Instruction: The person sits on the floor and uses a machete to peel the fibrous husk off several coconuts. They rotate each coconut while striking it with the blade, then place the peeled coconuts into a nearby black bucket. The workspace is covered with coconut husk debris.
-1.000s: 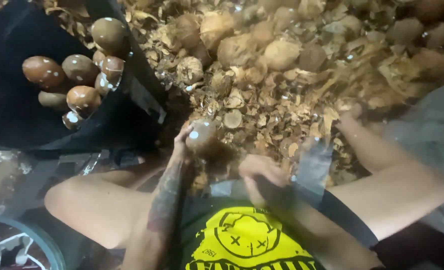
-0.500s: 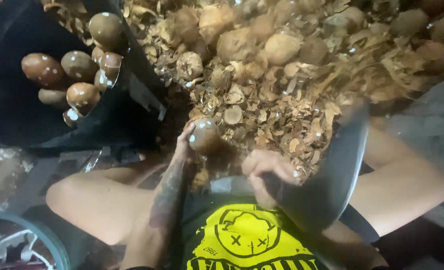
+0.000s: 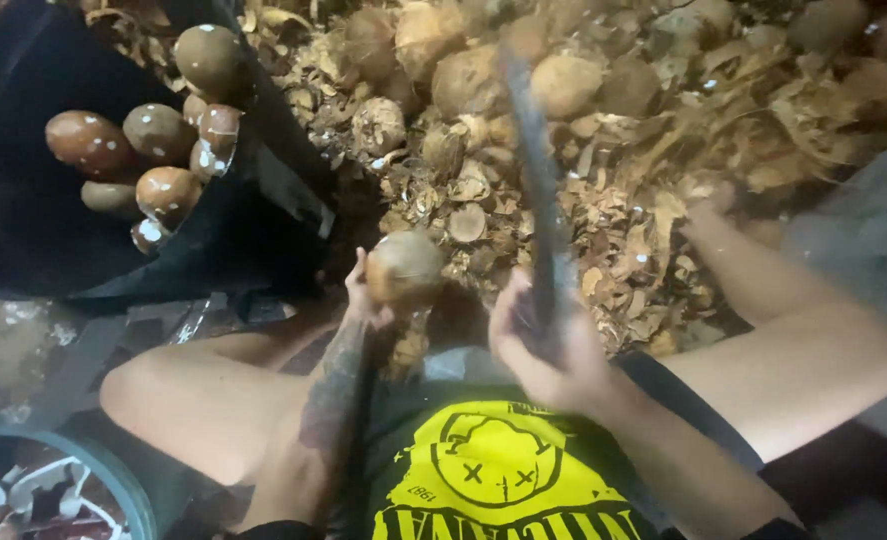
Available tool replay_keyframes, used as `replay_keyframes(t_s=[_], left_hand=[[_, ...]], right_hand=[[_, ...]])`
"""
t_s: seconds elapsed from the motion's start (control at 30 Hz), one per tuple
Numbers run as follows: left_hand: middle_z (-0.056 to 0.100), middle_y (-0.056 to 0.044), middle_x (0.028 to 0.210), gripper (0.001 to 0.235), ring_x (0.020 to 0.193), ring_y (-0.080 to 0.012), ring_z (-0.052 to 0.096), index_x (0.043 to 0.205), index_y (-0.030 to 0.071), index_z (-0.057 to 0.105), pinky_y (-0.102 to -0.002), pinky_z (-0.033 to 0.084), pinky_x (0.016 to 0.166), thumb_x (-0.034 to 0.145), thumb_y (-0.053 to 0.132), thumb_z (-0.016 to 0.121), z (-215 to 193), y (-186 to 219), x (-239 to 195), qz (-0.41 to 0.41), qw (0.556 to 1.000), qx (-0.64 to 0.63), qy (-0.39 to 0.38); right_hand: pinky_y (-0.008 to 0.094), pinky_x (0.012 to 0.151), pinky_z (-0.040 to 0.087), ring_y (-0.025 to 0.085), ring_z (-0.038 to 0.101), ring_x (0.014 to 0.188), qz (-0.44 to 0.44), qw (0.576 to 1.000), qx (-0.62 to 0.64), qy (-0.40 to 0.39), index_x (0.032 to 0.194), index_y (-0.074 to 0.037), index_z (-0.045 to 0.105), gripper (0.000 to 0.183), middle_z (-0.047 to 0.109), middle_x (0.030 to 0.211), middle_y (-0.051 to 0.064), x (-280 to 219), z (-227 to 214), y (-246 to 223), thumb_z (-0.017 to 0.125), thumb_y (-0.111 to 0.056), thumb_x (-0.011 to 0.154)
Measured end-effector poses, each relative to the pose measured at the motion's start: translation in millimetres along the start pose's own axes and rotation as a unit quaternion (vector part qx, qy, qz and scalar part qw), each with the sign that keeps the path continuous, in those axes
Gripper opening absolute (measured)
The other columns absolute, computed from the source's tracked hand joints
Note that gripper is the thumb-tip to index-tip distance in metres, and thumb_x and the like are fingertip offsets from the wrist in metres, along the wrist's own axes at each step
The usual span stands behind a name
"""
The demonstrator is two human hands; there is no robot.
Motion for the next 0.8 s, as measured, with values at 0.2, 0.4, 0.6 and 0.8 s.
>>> replay_keyframes(t_s=[0.2, 0.4, 0.6, 0.8], left_hand=[[0.07, -0.021, 0.119, 0.07, 0.102, -0.0395, 0.067, 0.13, 0.01, 0.07, -0.049, 0.059, 0.082, 0.074, 0.052, 0.072, -59.7, 16.4, 63.4, 0.005, 0.99, 0.139, 0.034], [0.076, -0.012, 0.119, 0.041, 0.108, -0.0331, 0.075, 0.126, 0.023, 0.074, -0.054, 0.058, 0.098, 0.087, 0.036, 0.072, -34.3, 34.5, 69.7, 0.181, 0.97, 0.129, -0.097], [0.078, -0.016, 0.121, 0.05, 0.111, -0.0397, 0.076, 0.116, 0.019, 0.08, -0.061, 0.057, 0.102, 0.085, 0.056, 0.072, -46.2, 45.4, 90.5, 0.114, 0.99, 0.079, -0.02], [0.074, -0.025, 0.122, 0.061, 0.105, -0.0466, 0.074, 0.123, 0.01, 0.075, -0.07, 0.058, 0.093, 0.084, 0.058, 0.073, -69.3, 27.7, 87.3, 0.046, 0.989, 0.105, -0.09]], right_hand=[[0.032, 0.074, 0.063, 0.016, 0.07, 0.083, -0.417, 0.892, 0.172, -0.035, 0.115, -0.008, 0.063, 0.028, 0.069, 0.101, 0.003, -4.4, -3.3, -26.3, 0.059, -0.035, 0.112], [0.049, 0.047, 0.061, 0.035, 0.077, 0.06, 0.432, 0.878, -0.171, -0.113, 0.112, 0.006, 0.07, 0.036, 0.076, 0.074, 0.023, -7.7, 52.9, 250.5, 0.06, -0.019, 0.087], [0.038, 0.053, 0.047, 0.021, 0.064, 0.054, 0.067, 0.99, -0.126, 0.008, 0.071, -0.006, 0.071, 0.017, 0.066, 0.055, 0.01, 30.3, 11.5, 94.5, 0.079, -0.018, 0.079], [0.034, 0.08, 0.058, 0.024, 0.069, 0.078, -0.331, 0.939, -0.081, 0.052, 0.085, -0.011, 0.066, 0.011, 0.071, 0.083, 0.004, -3.8, 10.4, 123.2, 0.07, -0.014, 0.095]])
Point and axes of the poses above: each hand's wrist, its own x-axis towards the middle knuckle, its own z-axis out of the palm, y = z × x, the point moved 4 cm from there along x, towards the middle knuckle
